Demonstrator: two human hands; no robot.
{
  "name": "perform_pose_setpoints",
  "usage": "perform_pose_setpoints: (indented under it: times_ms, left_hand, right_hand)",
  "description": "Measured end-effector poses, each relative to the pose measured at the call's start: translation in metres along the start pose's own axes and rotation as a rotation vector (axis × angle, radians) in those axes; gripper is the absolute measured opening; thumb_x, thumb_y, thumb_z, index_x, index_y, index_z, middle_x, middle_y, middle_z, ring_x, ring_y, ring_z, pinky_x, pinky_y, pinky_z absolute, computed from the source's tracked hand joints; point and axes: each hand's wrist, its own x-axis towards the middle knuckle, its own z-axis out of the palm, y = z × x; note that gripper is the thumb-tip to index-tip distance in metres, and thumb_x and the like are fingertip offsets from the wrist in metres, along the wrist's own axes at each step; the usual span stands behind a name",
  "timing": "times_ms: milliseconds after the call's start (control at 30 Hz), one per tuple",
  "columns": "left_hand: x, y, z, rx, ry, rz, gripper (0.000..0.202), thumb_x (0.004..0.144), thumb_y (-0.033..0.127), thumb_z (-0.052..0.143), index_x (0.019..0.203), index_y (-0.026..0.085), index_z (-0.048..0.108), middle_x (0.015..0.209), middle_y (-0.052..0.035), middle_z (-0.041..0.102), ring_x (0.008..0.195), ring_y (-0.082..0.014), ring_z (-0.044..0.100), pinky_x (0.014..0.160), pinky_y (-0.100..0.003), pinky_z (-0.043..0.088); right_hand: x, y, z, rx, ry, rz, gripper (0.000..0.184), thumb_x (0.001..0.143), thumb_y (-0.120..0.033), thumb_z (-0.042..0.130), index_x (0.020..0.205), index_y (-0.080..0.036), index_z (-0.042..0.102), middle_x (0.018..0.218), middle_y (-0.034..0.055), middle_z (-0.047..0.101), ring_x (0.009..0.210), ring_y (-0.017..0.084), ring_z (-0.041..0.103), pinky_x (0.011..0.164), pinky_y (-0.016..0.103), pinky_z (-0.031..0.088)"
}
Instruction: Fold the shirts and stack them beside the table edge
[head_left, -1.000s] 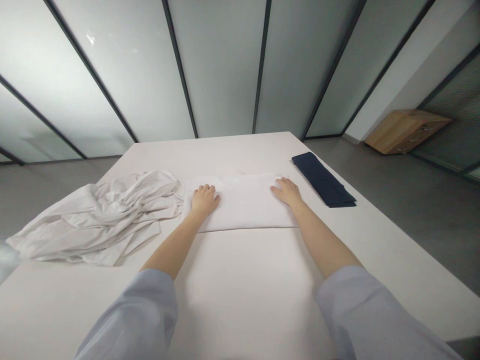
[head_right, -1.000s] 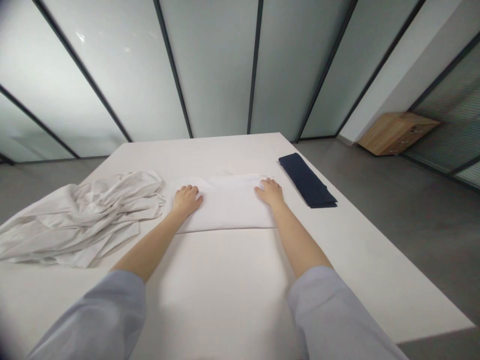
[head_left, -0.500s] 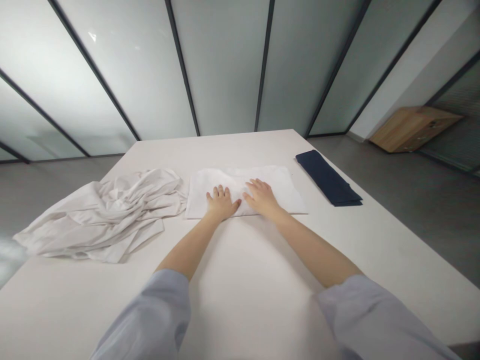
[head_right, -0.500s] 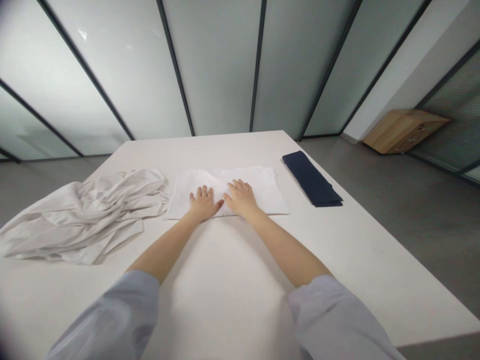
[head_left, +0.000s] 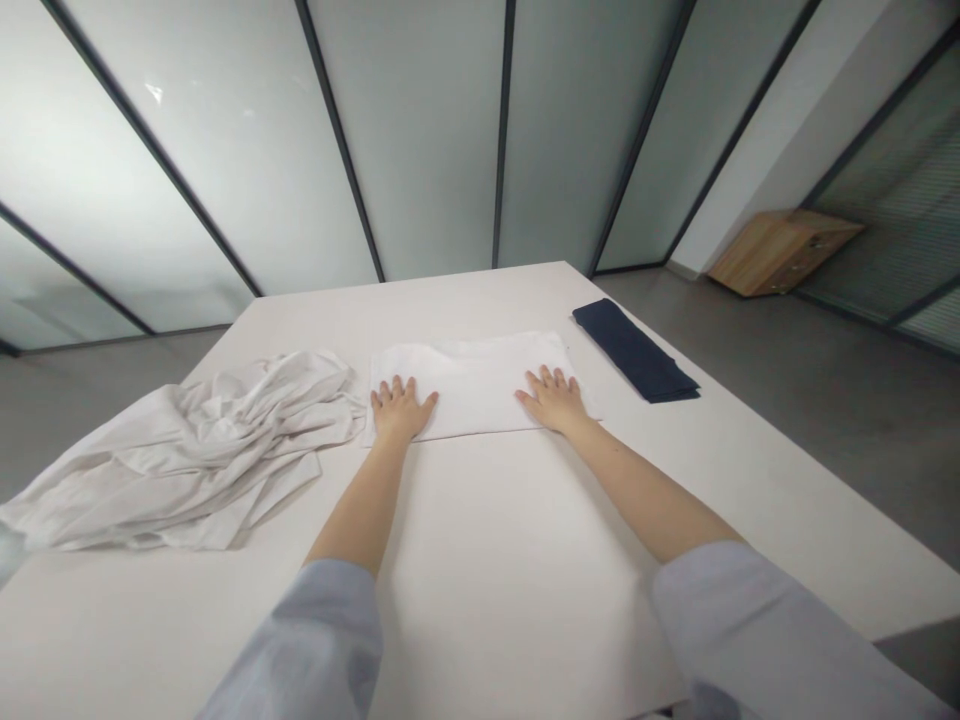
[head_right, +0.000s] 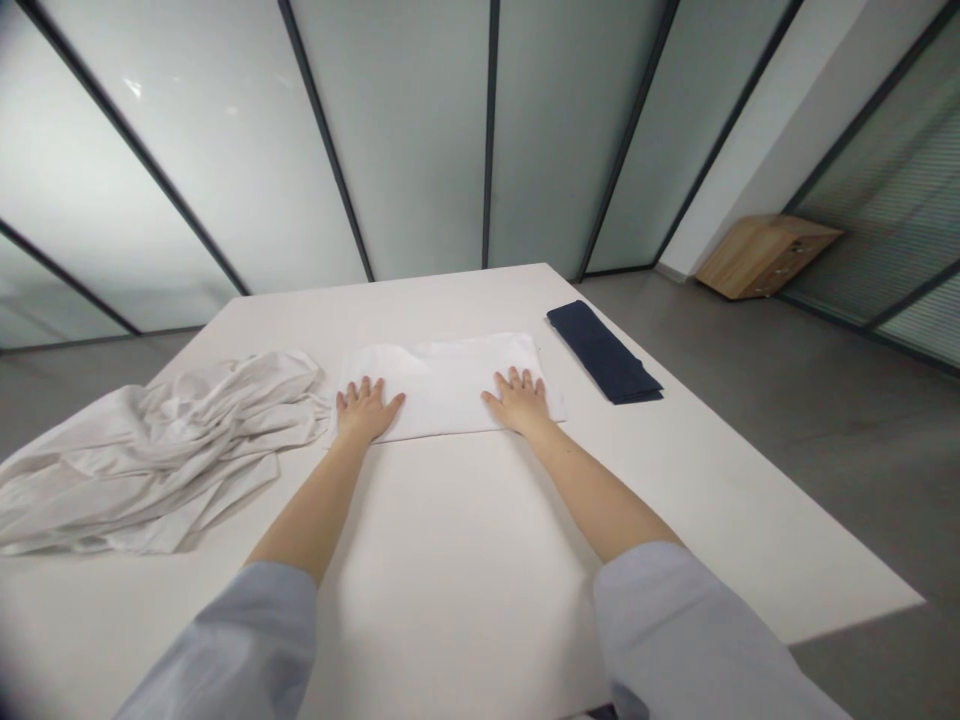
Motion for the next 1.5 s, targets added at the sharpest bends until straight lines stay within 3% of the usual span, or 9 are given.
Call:
perform_pose_setpoints:
  times_ms: [300, 500, 600, 700, 833, 933, 1133, 1333, 1500]
  left_hand:
    - [-0.001, 0.0, -0.004, -0.021, 0.063, -0.074, 0.072, 0.09, 0.059, 0.036, 0.147, 0.014, 0.04, 0.155, -0.0214, 0.031, 0.144, -0.041, 0.022, 0.112, -0.061, 0.02]
    - [-0.008, 0.016, -0.008, 0.019, 0.009, 0.314, 0.06, 0.093, 0.038, 0.039, 0.15, 0.02, 0.035, 0.16, -0.0123, 0.022, 0.148, -0.0317, 0.013, 0.117, -0.052, 0.013]
    - [-0.01, 0.022, -0.007, -0.021, -0.128, 0.435, 0.055, 0.096, 0.036, 0.031, 0.15, 0.025, 0.035, 0.16, -0.0076, 0.025, 0.147, -0.0275, 0.021, 0.117, -0.05, 0.017]
    - [-0.011, 0.029, -0.003, -0.04, -0.144, 0.353, 0.06, 0.096, 0.045, 0.031, 0.152, 0.025, 0.03, 0.16, -0.0096, 0.023, 0.146, -0.0314, 0.021, 0.115, -0.054, 0.019]
    - [-0.013, 0.04, 0.002, -0.016, -0.105, 0.201, 0.065, 0.094, 0.051, 0.03, 0.153, 0.023, 0.028, 0.16, -0.0127, 0.023, 0.145, -0.0372, 0.02, 0.113, -0.055, 0.021]
    - [-0.016, 0.043, 0.0, 0.033, -0.042, 0.128, 0.066, 0.094, 0.051, 0.029, 0.152, 0.019, 0.031, 0.158, -0.0159, 0.027, 0.142, -0.0411, 0.025, 0.11, -0.056, 0.024]
    - [-0.02, 0.036, -0.024, 0.096, -0.153, 0.281, 0.068, 0.093, 0.06, 0.029, 0.146, 0.019, 0.039, 0.146, -0.0181, 0.044, 0.131, -0.0368, 0.043, 0.102, -0.051, 0.037]
    - [-0.035, 0.051, -0.049, 0.079, -0.326, 0.461, 0.065, 0.088, 0.065, 0.038, 0.13, 0.018, 0.056, 0.127, -0.0188, 0.061, 0.118, -0.0331, 0.057, 0.097, -0.044, 0.042]
    - [-0.027, 0.049, -0.047, -0.082, -0.295, 0.487, 0.061, 0.085, 0.061, 0.048, 0.13, 0.021, 0.057, 0.11, -0.013, 0.071, 0.108, -0.0298, 0.064, 0.089, -0.036, 0.046]
  right_hand:
    - [0.017, 0.052, -0.001, -0.05, 0.095, -0.006, 0.065, 0.095, -0.056, 0.031, 0.148, -0.019, 0.039, 0.156, 0.0153, 0.031, 0.141, 0.037, 0.028, 0.113, 0.057, 0.017]
    - [0.044, 0.069, -0.014, -0.083, 0.159, -0.04, 0.061, 0.091, -0.058, 0.044, 0.137, -0.018, 0.051, 0.151, 0.0171, 0.039, 0.141, 0.038, 0.028, 0.112, 0.057, 0.016]
    - [0.049, 0.055, -0.022, -0.099, 0.259, 0.058, 0.062, 0.09, -0.053, 0.049, 0.136, -0.011, 0.051, 0.148, 0.0229, 0.04, 0.14, 0.041, 0.027, 0.112, 0.058, 0.016]
    - [0.039, 0.016, -0.021, -0.079, 0.306, -0.018, 0.061, 0.092, -0.047, 0.047, 0.141, -0.012, 0.045, 0.148, 0.0214, 0.04, 0.14, 0.039, 0.027, 0.113, 0.06, 0.011]
    - [0.008, -0.043, -0.001, -0.004, 0.13, -0.197, 0.066, 0.094, -0.058, 0.035, 0.148, -0.022, 0.038, 0.153, 0.0152, 0.036, 0.142, 0.037, 0.025, 0.114, 0.059, 0.013]
    - [-0.005, -0.061, 0.013, -0.011, 0.058, -0.319, 0.065, 0.096, -0.061, 0.025, 0.149, -0.028, 0.037, 0.157, 0.0113, 0.031, 0.144, 0.037, 0.023, 0.113, 0.06, 0.014]
    - [0.027, -0.032, 0.012, -0.025, 0.012, -0.379, 0.052, 0.099, -0.051, 0.022, 0.145, -0.036, 0.044, 0.158, 0.0039, 0.029, 0.145, 0.033, 0.022, 0.115, 0.056, 0.014]
    - [0.052, -0.008, 0.007, 0.059, 0.225, -0.122, 0.053, 0.093, -0.047, 0.046, 0.139, -0.022, 0.051, 0.146, 0.0135, 0.046, 0.133, 0.032, 0.04, 0.109, 0.047, 0.03]
    - [0.047, -0.002, 0.006, 0.164, 0.274, -0.038, 0.044, 0.09, -0.045, 0.048, 0.124, -0.019, 0.061, 0.125, 0.0139, 0.062, 0.115, 0.03, 0.054, 0.098, 0.042, 0.04]
